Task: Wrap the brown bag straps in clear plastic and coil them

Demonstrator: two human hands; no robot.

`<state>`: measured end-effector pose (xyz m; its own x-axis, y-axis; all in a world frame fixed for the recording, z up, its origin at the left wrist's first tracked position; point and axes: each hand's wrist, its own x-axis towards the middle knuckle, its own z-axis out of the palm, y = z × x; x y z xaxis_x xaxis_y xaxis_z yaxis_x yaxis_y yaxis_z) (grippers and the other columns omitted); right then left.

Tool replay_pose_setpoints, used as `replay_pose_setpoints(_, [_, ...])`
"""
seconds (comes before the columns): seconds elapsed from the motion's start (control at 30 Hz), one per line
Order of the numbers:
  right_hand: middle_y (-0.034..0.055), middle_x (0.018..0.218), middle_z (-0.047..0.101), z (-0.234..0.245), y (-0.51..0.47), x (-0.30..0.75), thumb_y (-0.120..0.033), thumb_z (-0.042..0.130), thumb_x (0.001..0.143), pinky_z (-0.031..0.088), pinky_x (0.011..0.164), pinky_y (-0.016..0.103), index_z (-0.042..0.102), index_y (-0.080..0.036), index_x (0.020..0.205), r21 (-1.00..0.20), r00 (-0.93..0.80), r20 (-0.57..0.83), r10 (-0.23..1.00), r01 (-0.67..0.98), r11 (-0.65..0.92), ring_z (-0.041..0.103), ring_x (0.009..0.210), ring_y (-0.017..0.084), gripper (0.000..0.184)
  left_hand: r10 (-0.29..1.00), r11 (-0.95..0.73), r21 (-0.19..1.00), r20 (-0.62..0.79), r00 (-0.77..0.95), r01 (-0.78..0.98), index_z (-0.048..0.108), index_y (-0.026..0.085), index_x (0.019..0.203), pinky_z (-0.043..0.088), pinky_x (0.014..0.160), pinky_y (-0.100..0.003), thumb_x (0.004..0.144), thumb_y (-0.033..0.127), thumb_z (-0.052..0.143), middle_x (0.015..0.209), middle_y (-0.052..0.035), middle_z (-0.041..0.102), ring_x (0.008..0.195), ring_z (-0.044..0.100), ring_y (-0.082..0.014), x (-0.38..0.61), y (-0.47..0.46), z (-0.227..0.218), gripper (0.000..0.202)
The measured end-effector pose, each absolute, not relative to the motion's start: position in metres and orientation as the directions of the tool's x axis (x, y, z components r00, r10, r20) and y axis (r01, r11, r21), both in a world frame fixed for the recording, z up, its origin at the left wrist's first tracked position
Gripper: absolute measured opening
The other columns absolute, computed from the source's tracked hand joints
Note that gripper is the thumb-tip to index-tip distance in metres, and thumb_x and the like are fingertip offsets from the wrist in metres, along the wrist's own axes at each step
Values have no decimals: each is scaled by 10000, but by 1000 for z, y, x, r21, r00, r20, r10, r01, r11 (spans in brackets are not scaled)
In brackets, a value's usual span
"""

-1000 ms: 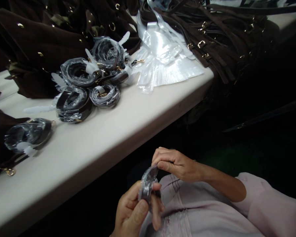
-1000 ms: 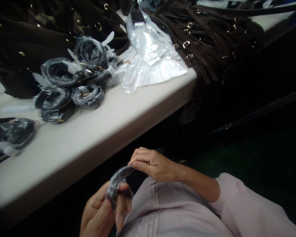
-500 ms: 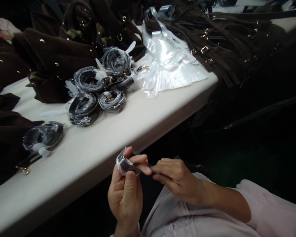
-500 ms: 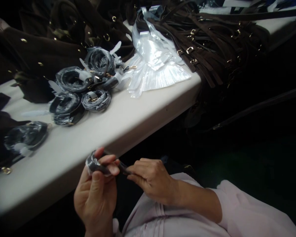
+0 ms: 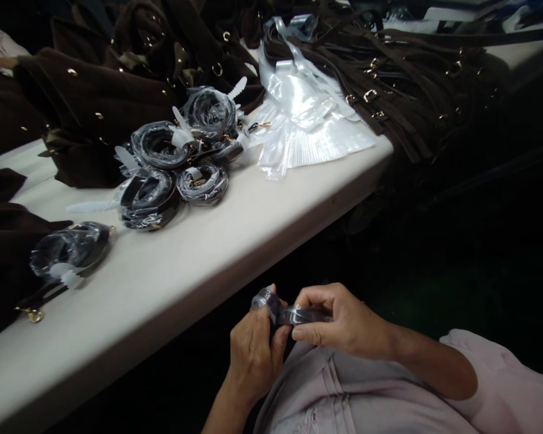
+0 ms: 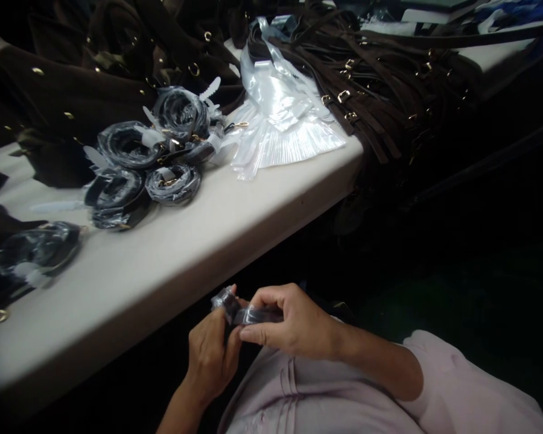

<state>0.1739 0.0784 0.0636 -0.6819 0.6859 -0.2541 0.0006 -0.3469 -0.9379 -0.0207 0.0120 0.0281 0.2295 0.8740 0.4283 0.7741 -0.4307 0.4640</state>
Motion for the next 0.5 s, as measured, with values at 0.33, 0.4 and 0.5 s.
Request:
replay_pose_setpoints(0.33, [27, 808, 654, 42, 122, 179, -386, 646, 929, 458, 723, 219, 741, -154, 877, -961, -801, 158, 577, 9, 276, 598, 748, 118, 256, 955, 19, 945, -113, 274, 325, 590, 202, 1110, 445, 699, -261, 979, 281, 436, 771, -20, 644, 686, 589, -145, -12, -15, 33, 217])
replay_pose_setpoints(0.4, [38, 799, 626, 39, 126, 177, -421, 582, 964, 445, 773, 250, 723, -136, 825, -960, -834, 178, 523, -30, 279, 570, 777, 129, 347, 943, 112, 974, -166, 287, 195, 576, 201, 1193, 437, 764, -276, 980, 326, 440, 767, -18, 660, 702, 592, -145, -9, -19, 39, 281])
replay_pose_setpoints(0.5, [40, 778, 583, 33, 124, 171, -488, 501, 988, 437, 770, 266, 654, -110, 747, -981, -884, 161, 438, -97, 166, 525, 760, 127, 474, 929, 247, 969, -232, 289, -15, 588, 171, 1218, 431, 768, -293, 965, 421, 468, 704, -23, 664, 671, 583, -150, -4, -22, 48, 376])
